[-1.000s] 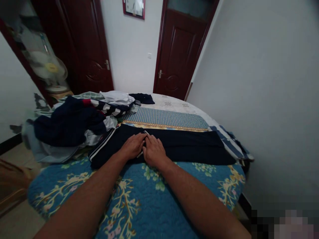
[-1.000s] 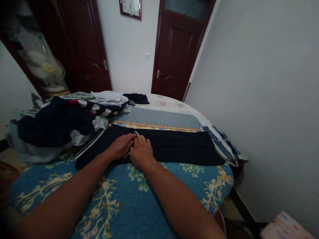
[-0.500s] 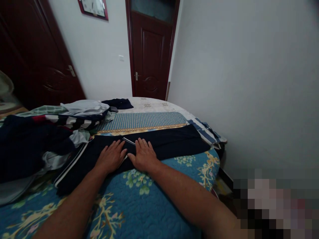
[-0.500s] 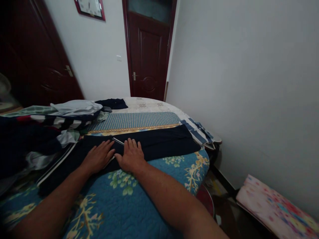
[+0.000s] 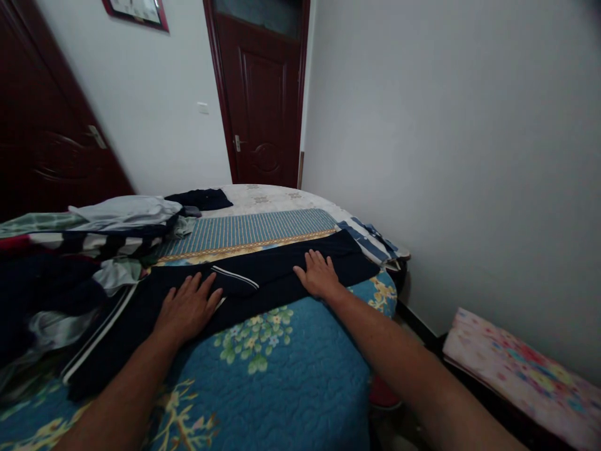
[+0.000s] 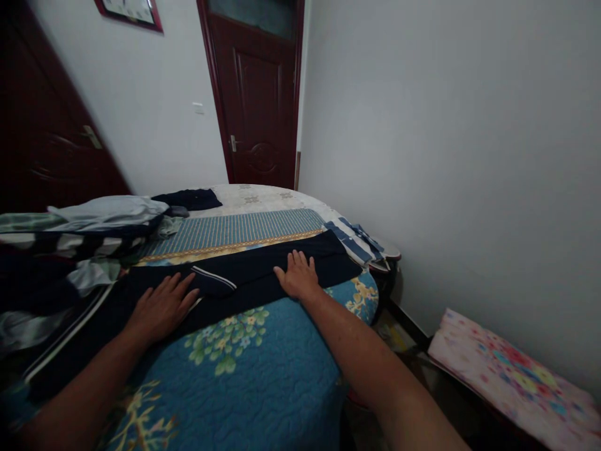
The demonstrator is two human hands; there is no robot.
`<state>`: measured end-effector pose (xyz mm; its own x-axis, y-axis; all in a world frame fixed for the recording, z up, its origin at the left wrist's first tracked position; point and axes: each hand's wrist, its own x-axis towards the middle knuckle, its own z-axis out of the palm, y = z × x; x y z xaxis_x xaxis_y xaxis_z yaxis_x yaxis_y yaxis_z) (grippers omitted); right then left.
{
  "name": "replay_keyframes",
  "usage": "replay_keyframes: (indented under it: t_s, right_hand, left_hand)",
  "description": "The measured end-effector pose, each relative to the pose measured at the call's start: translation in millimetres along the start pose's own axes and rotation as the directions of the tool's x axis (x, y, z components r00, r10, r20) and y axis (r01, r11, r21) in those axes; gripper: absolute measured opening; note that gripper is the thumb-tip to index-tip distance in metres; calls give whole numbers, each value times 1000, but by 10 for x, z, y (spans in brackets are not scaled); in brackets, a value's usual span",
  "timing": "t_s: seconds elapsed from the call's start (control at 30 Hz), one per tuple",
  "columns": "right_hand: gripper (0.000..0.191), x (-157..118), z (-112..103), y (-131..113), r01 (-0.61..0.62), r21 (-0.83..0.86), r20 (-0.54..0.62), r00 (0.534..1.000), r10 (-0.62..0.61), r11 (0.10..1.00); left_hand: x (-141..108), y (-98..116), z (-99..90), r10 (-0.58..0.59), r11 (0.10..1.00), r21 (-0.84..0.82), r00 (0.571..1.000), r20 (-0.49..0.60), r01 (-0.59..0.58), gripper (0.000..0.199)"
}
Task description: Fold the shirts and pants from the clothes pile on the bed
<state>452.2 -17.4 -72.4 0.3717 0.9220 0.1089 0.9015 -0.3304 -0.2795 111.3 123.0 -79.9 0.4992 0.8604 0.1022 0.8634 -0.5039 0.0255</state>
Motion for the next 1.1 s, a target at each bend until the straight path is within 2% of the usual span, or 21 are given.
replay_keyframes:
  t_s: [0.17, 0.27, 0.47, 0.57, 0.73, 0.87, 1.1]
  right_hand:
    - [85, 44, -170, 611, -216, -50, -13, 976, 215, 975]
    - [82, 9, -208, 847, -286, -83, -81, 957, 280, 955]
    - [67, -101, -223, 902, -373, -137, -292, 901, 322, 918]
    - [55, -129, -257, 906, -428, -149, -387, 855, 346, 891]
    - [45, -92, -326, 988, -521, -141, -440, 795, 418, 842]
    - [45, -4, -383, 1064, -564, -98, -410, 773, 484, 820]
    - [58, 216, -560, 1285, -607, 105, -215, 759, 614, 788]
  left_hand:
    - [8, -14, 19, -9, 1000, 12, 1000, 24, 9, 76]
    - [-20, 22, 19, -48, 998, 36, 999, 24, 47, 79]
    - [-93, 110, 54, -163, 987, 5, 985, -56, 163, 89]
    - [-105, 116, 62, -146, 989, 21, 985, -91, 149, 91]
    - [-109, 110, 47, -129, 990, 49, 985, -117, 136, 89]
    - [-126, 134, 28, -137, 989, 43, 981, -135, 144, 87]
    - [-146, 177, -20, -163, 986, 28, 981, -107, 167, 84]
